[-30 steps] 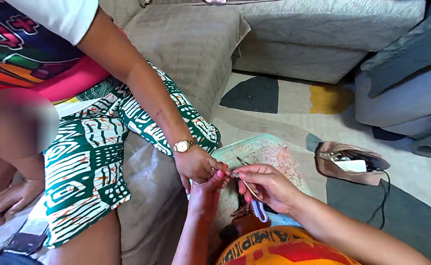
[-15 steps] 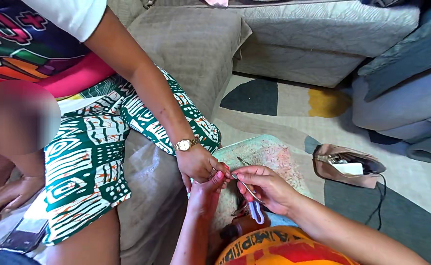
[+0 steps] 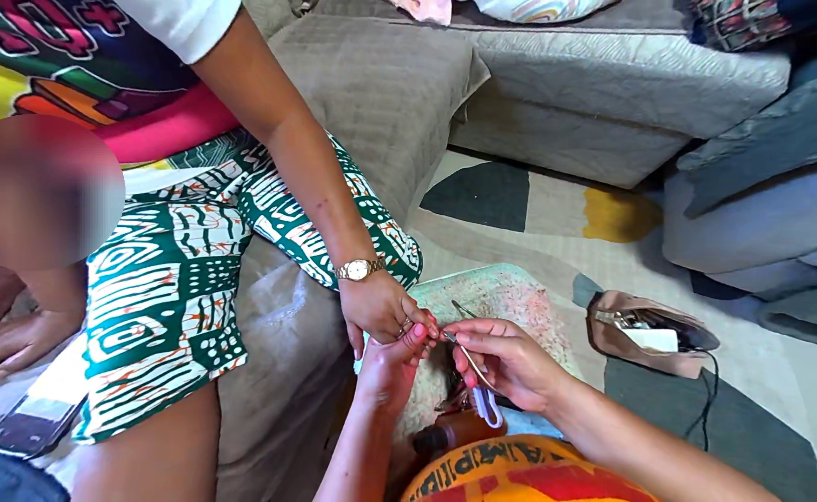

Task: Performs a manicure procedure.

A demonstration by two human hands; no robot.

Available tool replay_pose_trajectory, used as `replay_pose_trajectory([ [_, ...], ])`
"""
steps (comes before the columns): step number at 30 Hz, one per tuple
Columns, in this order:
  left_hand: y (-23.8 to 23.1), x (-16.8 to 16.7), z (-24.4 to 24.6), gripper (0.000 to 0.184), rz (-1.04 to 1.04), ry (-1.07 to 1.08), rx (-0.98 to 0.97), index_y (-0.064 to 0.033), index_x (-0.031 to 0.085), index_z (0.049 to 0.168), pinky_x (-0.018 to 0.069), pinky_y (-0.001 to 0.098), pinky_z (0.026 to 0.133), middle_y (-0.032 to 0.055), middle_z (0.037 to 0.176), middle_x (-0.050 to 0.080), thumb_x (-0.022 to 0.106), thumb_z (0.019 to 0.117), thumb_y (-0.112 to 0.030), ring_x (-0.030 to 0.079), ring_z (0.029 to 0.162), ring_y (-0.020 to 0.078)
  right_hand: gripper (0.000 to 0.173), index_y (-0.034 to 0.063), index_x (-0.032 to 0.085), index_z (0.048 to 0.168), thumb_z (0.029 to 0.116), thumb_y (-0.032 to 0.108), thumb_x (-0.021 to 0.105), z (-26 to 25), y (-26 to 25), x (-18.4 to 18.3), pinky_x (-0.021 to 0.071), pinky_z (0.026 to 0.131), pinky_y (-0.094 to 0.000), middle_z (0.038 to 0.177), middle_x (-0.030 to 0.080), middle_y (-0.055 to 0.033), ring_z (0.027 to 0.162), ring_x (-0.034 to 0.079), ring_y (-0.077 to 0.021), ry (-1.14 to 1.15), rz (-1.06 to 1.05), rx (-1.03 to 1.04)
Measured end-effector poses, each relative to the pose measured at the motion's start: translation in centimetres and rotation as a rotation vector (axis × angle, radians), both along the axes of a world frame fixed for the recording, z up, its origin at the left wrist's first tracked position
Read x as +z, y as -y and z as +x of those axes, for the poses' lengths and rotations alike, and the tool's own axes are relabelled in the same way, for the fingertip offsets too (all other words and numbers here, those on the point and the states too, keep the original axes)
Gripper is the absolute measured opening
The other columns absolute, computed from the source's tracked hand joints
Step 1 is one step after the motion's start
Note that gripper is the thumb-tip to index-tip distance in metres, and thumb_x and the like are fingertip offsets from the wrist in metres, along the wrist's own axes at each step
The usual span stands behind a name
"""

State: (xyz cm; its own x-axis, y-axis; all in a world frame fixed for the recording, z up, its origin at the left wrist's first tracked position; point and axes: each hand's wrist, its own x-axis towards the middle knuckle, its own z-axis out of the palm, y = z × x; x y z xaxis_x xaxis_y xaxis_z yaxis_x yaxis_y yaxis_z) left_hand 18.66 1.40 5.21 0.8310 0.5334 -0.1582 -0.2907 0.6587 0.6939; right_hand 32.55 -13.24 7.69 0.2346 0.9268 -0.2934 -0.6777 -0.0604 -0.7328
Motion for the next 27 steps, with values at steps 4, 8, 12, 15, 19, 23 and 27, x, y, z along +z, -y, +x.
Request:
replay_pose_trajectory([
  [4, 0.07, -0.01, 0.07, 0.025, -0.002, -0.002, 0.010, -0.0024, 0.070, 0.105, 0.0591, 0.0263, 0.071, 0.0138, 0.097, 0.073, 0.082, 0.0836, -0.009, 0.071, 0.081, 0.0151, 0.025, -0.0020, 0.071, 0.117, 0.1039, 0.010, 0.054, -0.02, -0.09, 0.36, 0.0580, 0.057, -0.0230, 0.081, 0.075, -0.0087, 0.062, 0.069, -0.0103, 0.066, 0.016, 0.002],
  [8, 0.07, 0.03, 0.05, 0.026, -0.019, -0.003, 0.014, -0.0034, 0.070, 0.105, 0.0589, 0.0271, 0.071, 0.0127, 0.096, 0.072, 0.082, 0.0829, -0.007, 0.070, 0.082, 0.0154, 0.025, -0.0033, 0.072, 0.116, 0.1039, 0.010, 0.055, -0.03, -0.31, 0.57, 0.0571, 0.055, -0.0226, 0.080, 0.075, -0.0095, 0.061, 0.069, -0.0104, 0.127, 0.002, -0.004],
  [12, 0.13, 0.12, 0.02, 0.023, -0.022, -0.022, 0.013, -0.0029, 0.070, 0.104, 0.0584, 0.0265, 0.071, 0.0122, 0.094, 0.072, 0.081, 0.0831, -0.005, 0.070, 0.080, 0.0142, 0.023, -0.0033, 0.072, 0.115, 0.1033, 0.009, 0.056, -0.08, -0.37, 0.56, 0.0574, 0.056, -0.0225, 0.081, 0.075, -0.0101, 0.062, 0.069, -0.0105, 0.143, 0.006, -0.005],
  [15, 0.17, 0.17, 0.05, 0.019, -0.025, -0.033, 0.021, -0.0033, 0.071, 0.100, 0.0584, 0.0265, 0.071, 0.0120, 0.093, 0.072, 0.079, 0.0835, -0.004, 0.070, 0.079, 0.0137, 0.024, -0.0040, 0.072, 0.116, 0.1030, 0.009, 0.057, -0.04, -0.23, 0.66, 0.0576, 0.056, -0.0226, 0.083, 0.076, -0.0118, 0.063, 0.070, -0.0114, 0.149, 0.020, -0.002],
  [19, 0.19, 0.22, 0.07, 0.015, -0.009, -0.051, 0.031, -0.0038, 0.071, 0.100, 0.0582, 0.0265, 0.072, 0.0111, 0.093, 0.072, 0.076, 0.0856, -0.002, 0.069, 0.080, 0.0136, 0.024, -0.0043, 0.072, 0.117, 0.1033, 0.008, 0.056, -0.08, -0.25, 0.68, 0.0583, 0.056, -0.0232, 0.085, 0.076, -0.0131, 0.066, 0.072, -0.0130, 0.176, 0.015, -0.009],
  [23, 0.11, 0.07, 0.08, 0.016, -0.011, -0.033, 0.033, -0.0026, 0.071, 0.101, 0.0584, 0.0267, 0.071, 0.0123, 0.094, 0.073, 0.075, 0.0856, 0.000, 0.070, 0.080, 0.0143, 0.023, -0.0044, 0.072, 0.115, 0.1032, 0.007, 0.056, -0.18, -0.47, 0.58, 0.0579, 0.057, -0.0225, 0.083, 0.075, -0.0115, 0.064, 0.070, -0.0115, 0.175, 0.000, -0.022],
  [27, 0.12, 0.05, 0.05, 0.018, -0.010, -0.034, 0.035, -0.0026, 0.069, 0.104, 0.0586, 0.0270, 0.071, 0.0120, 0.094, 0.073, 0.074, 0.0865, 0.000, 0.070, 0.080, 0.0149, 0.022, -0.0033, 0.072, 0.114, 0.1026, 0.007, 0.056, -0.39, -0.63, 0.35, 0.0549, 0.054, -0.0199, 0.081, 0.074, -0.0083, 0.061, 0.066, -0.0078, 0.187, -0.006, -0.042],
])
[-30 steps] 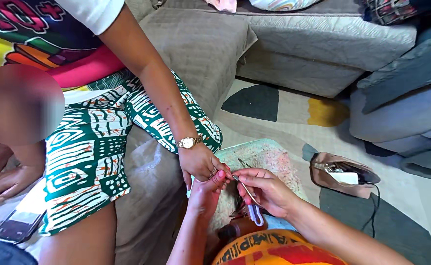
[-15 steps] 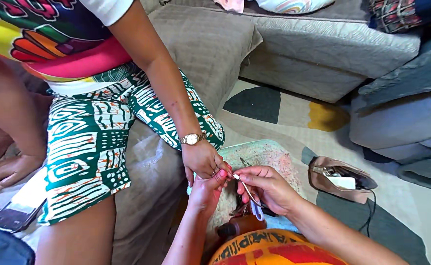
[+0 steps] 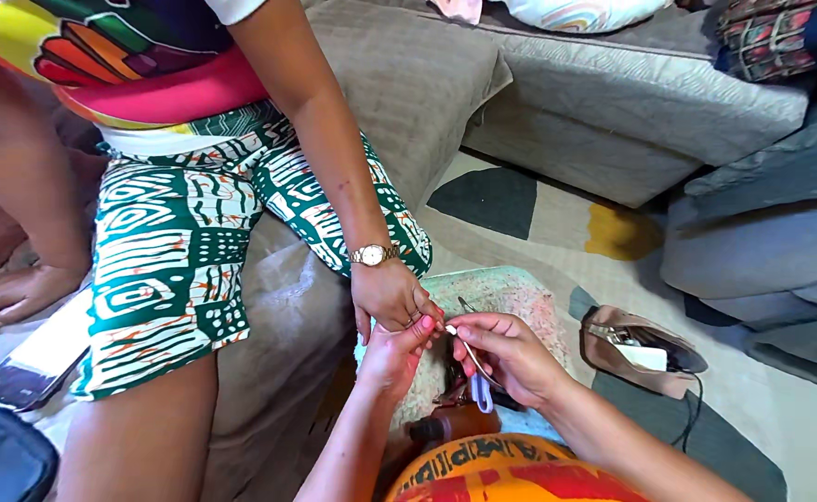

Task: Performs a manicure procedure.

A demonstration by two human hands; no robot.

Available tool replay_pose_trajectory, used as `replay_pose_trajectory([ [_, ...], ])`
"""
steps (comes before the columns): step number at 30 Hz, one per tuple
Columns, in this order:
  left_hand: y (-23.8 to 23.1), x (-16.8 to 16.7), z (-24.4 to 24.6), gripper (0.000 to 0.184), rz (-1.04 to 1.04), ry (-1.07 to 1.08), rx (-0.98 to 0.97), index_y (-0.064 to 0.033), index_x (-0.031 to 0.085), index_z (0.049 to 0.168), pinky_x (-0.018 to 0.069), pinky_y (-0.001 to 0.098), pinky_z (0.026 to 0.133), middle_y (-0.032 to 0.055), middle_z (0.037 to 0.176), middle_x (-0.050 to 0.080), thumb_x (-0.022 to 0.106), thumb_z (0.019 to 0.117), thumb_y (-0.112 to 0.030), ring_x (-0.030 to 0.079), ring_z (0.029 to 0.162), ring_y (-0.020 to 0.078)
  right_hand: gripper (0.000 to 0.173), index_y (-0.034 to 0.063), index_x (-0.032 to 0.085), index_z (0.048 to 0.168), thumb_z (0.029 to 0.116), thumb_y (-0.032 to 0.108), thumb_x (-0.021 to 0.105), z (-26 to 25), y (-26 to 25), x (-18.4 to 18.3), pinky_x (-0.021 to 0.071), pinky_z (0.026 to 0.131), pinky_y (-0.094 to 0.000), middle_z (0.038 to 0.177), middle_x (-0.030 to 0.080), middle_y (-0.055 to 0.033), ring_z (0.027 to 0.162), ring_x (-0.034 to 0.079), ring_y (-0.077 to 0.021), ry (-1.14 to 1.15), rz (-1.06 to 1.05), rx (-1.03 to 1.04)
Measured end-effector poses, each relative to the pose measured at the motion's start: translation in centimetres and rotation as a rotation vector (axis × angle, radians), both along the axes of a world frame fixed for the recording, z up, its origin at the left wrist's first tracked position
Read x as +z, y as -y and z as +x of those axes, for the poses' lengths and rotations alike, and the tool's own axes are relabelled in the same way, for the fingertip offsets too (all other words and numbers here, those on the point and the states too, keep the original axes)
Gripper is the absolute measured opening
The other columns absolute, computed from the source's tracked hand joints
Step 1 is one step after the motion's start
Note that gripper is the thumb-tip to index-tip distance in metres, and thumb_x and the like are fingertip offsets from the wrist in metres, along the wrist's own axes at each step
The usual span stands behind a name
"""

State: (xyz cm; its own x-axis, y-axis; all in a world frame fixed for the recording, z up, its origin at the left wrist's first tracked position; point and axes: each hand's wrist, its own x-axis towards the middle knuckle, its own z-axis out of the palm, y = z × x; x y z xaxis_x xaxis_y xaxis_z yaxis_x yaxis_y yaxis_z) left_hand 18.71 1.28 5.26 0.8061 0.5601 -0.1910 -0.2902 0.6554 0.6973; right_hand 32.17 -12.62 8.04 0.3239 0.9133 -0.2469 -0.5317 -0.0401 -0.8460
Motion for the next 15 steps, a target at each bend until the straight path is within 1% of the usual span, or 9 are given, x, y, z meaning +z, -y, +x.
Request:
replay_pose_trajectory([
  [5, 0.15, 0.31, 0.10, 0.019, -0.003, -0.026, 0.011, -0.0016, 0.067, 0.106, 0.0587, 0.0268, 0.071, 0.0123, 0.094, 0.072, 0.071, 0.0880, 0.003, 0.070, 0.080, 0.0154, 0.023, -0.0011, 0.072, 0.115, 0.1027, 0.010, 0.056, -0.04, 0.01, -0.28, 0.0492, 0.052, -0.0169, 0.078, 0.068, -0.0040, 0.057, 0.058, -0.0035, 0.035, 0.017, 0.004],
  [7, 0.17, 0.45, 0.07, 0.018, -0.002, -0.042, 0.011, -0.0018, 0.066, 0.107, 0.0586, 0.0265, 0.071, 0.0115, 0.094, 0.073, 0.068, 0.0891, 0.003, 0.070, 0.079, 0.0149, 0.023, -0.0009, 0.071, 0.115, 0.1027, 0.010, 0.055, -0.06, 0.04, -0.37, 0.0489, 0.052, -0.0169, 0.076, 0.066, -0.0025, 0.057, 0.057, -0.0031, 0.036, 0.027, 0.007],
  [10, 0.18, 0.51, 0.03, 0.019, -0.008, -0.046, 0.016, -0.0014, 0.066, 0.107, 0.0587, 0.0270, 0.071, 0.0120, 0.094, 0.073, 0.068, 0.0891, 0.004, 0.070, 0.079, 0.0149, 0.024, -0.0018, 0.072, 0.117, 0.1032, 0.010, 0.056, 0.09, 0.16, -0.43, 0.0475, 0.051, -0.0162, 0.078, 0.068, -0.0036, 0.056, 0.056, -0.0027, 0.061, 0.045, 0.020],
  [11, 0.14, 0.45, 0.00, 0.018, -0.005, -0.041, 0.014, -0.0014, 0.067, 0.107, 0.0585, 0.0272, 0.072, 0.0120, 0.094, 0.072, 0.068, 0.0891, 0.004, 0.070, 0.080, 0.0151, 0.025, -0.0018, 0.072, 0.117, 0.1038, 0.010, 0.056, 0.21, 0.19, -0.39, 0.0480, 0.050, -0.0160, 0.080, 0.070, -0.0049, 0.057, 0.058, -0.0029, 0.071, 0.048, 0.030],
  [12, 0.12, 0.41, -0.02, 0.018, -0.006, -0.036, 0.015, -0.0014, 0.067, 0.106, 0.0584, 0.0274, 0.072, 0.0120, 0.094, 0.072, 0.068, 0.0887, 0.004, 0.070, 0.080, 0.0152, 0.025, -0.0022, 0.072, 0.118, 0.1041, 0.010, 0.055, 0.33, 0.20, -0.34, 0.0504, 0.050, -0.0171, 0.083, 0.073, -0.0070, 0.058, 0.062, -0.0046, 0.074, 0.051, 0.039],
  [14, 0.10, 0.38, -0.02, 0.018, -0.004, -0.026, 0.016, -0.0011, 0.068, 0.106, 0.0585, 0.0272, 0.072, 0.0122, 0.094, 0.072, 0.068, 0.0886, 0.004, 0.070, 0.081, 0.0151, 0.025, -0.0031, 0.070, 0.119, 0.1045, 0.009, 0.054, 0.49, 0.14, -0.20, 0.0550, 0.052, -0.0203, 0.085, 0.074, -0.0103, 0.062, 0.068, -0.0093, 0.074, 0.048, 0.054],
  [15, 0.09, 0.38, 0.00, 0.018, -0.002, -0.024, 0.014, -0.0013, 0.068, 0.106, 0.0585, 0.0270, 0.072, 0.0120, 0.094, 0.072, 0.068, 0.0888, 0.004, 0.070, 0.081, 0.0148, 0.025, -0.0033, 0.070, 0.119, 0.1045, 0.008, 0.054, 0.52, 0.08, -0.08, 0.0556, 0.052, -0.0209, 0.085, 0.075, -0.0109, 0.063, 0.069, -0.0102, 0.078, 0.042, 0.055],
])
